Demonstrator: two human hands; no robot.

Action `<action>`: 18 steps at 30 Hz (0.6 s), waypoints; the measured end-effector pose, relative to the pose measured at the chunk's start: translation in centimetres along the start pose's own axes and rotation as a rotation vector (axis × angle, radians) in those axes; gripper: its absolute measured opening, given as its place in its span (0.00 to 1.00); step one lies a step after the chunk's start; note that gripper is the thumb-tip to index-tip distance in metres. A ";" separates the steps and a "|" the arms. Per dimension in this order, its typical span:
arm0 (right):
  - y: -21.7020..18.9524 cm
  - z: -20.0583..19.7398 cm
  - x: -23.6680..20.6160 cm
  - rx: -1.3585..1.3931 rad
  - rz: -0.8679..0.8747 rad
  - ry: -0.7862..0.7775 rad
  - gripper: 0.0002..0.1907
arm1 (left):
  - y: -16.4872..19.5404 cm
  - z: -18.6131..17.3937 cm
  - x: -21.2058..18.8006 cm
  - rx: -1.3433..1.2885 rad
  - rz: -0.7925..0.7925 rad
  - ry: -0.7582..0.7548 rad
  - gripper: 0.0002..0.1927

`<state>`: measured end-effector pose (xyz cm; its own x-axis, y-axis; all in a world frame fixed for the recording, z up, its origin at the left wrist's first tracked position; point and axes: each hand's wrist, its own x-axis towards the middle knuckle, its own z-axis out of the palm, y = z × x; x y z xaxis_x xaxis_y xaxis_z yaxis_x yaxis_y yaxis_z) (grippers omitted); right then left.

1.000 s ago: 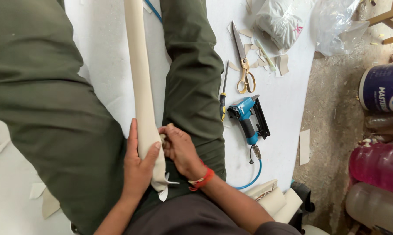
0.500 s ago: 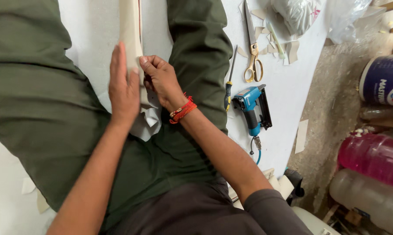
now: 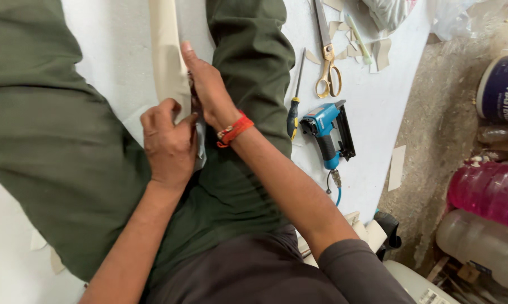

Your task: The person sits on the floor with a long wooden frame strip across their lap, wraps fabric over the frame, folds and tucks the fabric edges, trims excess fabric with scissors, and secures the fabric to the frame using a pneumatic staple gun.

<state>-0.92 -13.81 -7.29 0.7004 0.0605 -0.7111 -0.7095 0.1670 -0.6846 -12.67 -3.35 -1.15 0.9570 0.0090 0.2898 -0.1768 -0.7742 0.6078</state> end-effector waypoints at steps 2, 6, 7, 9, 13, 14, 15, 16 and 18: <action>0.5 1.4 0.3 -0.084 -0.173 0.159 0.29 | -0.1 0.3 0.1 0.036 0.073 -0.032 0.11; 1.5 2.0 0.3 -0.017 -0.269 0.316 0.30 | 0.5 -0.2 -0.9 -0.123 0.037 -0.072 0.07; 1.8 1.9 0.2 -0.010 -0.284 0.300 0.29 | 0.5 -0.5 -1.2 -0.204 0.002 -0.065 0.07; 2.1 1.8 0.2 0.012 -0.330 0.267 0.28 | -0.2 -0.8 -0.8 -0.389 -0.138 -0.032 0.06; 2.1 1.8 0.2 -0.002 -0.522 0.167 0.26 | -4.7 1.0 4.7 -0.709 -0.517 0.350 0.07; 2.1 1.9 0.2 0.026 -0.523 0.156 0.26 | -6.5 1.6 6.8 -0.322 -0.252 0.446 0.12; 2.0 2.0 0.1 0.051 -0.525 0.139 0.26 | -7.5 2.7 8.5 -0.393 -0.214 0.427 0.13; 1.9 2.0 0.0 0.042 -0.542 0.123 0.25 | -8.8 3.7 10.5 -0.467 -0.166 0.419 0.17; 1.8 2.2 -0.1 0.032 -0.590 0.097 0.25 | -10.2 5.6 13.0 -0.079 -0.143 0.339 0.23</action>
<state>-2.06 -11.38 -8.12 0.9642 -0.1411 -0.2246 -0.1991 0.1743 -0.9644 2.85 1.13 -7.75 0.8454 0.3327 0.4179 -0.0768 -0.6986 0.7114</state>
